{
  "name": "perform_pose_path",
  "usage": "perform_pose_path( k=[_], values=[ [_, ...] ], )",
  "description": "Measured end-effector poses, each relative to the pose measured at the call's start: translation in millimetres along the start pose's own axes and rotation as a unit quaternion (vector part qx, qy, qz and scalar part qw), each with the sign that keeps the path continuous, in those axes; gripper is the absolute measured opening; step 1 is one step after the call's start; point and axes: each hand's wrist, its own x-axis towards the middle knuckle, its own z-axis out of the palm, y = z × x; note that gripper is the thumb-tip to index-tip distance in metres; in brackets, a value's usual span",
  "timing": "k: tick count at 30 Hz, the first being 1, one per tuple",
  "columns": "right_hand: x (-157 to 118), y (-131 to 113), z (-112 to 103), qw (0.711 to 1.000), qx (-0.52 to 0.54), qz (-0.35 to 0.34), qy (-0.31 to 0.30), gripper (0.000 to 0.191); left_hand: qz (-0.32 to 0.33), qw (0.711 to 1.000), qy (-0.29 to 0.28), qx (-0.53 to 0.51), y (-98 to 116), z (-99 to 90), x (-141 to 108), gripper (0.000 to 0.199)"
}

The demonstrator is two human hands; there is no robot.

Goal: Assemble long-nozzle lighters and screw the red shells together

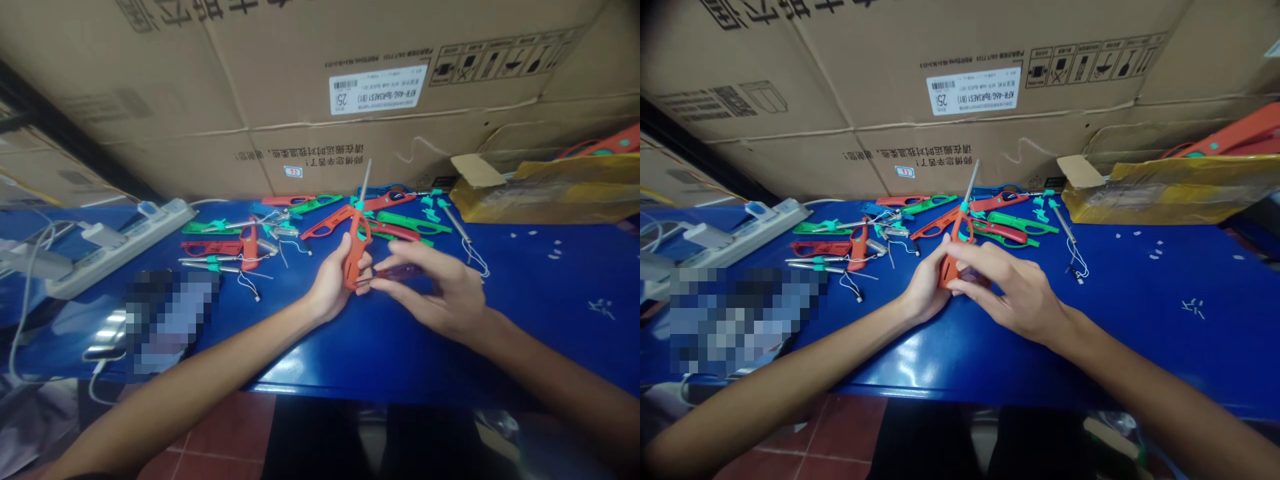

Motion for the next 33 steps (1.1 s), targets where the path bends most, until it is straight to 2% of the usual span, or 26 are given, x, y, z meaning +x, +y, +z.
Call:
perform_pose_path(
  k=[5, 9, 14, 19, 24, 28, 33],
  values=[
    [2.6, -1.3, -2.9, 0.998, -0.008, -0.063, -0.024, 0.046, -0.002, 1.000, -0.005, -0.005, 0.5, -1.3, 1.2, 0.044],
    [6.3, -8.9, -6.4, 0.998, -0.005, -0.056, 0.011, 0.052, -0.007, 1.000, -0.002, -0.011, 1.8, -0.7, 1.1, 0.044],
    [7.9, -12.3, -9.3, 0.996, -0.040, -0.075, -0.003, 0.040, -0.020, 1.000, -0.006, -0.007, 1.7, -1.6, 1.2, 0.051],
    [4.6, -6.4, -3.7, 0.997, -0.033, -0.070, 0.013, 0.063, 0.001, 1.000, -0.005, -0.013, -0.3, -3.2, 3.0, 0.046],
    [5.3, -4.7, -7.0, 0.995, -0.052, -0.082, 0.014, 0.052, 0.001, 1.000, -0.016, 0.009, 0.2, -2.0, 1.8, 0.053],
    [4.8, -3.2, -4.0, 0.997, -0.024, -0.075, 0.009, 0.057, -0.004, 1.000, -0.015, 0.001, 0.5, -1.9, 1.7, 0.054],
    [7.3, -2.6, -0.4, 0.994, -0.032, -0.069, 0.072, 0.047, -0.005, 1.000, -0.007, 0.003, 0.5, -1.3, 1.3, 0.051]
  ],
)
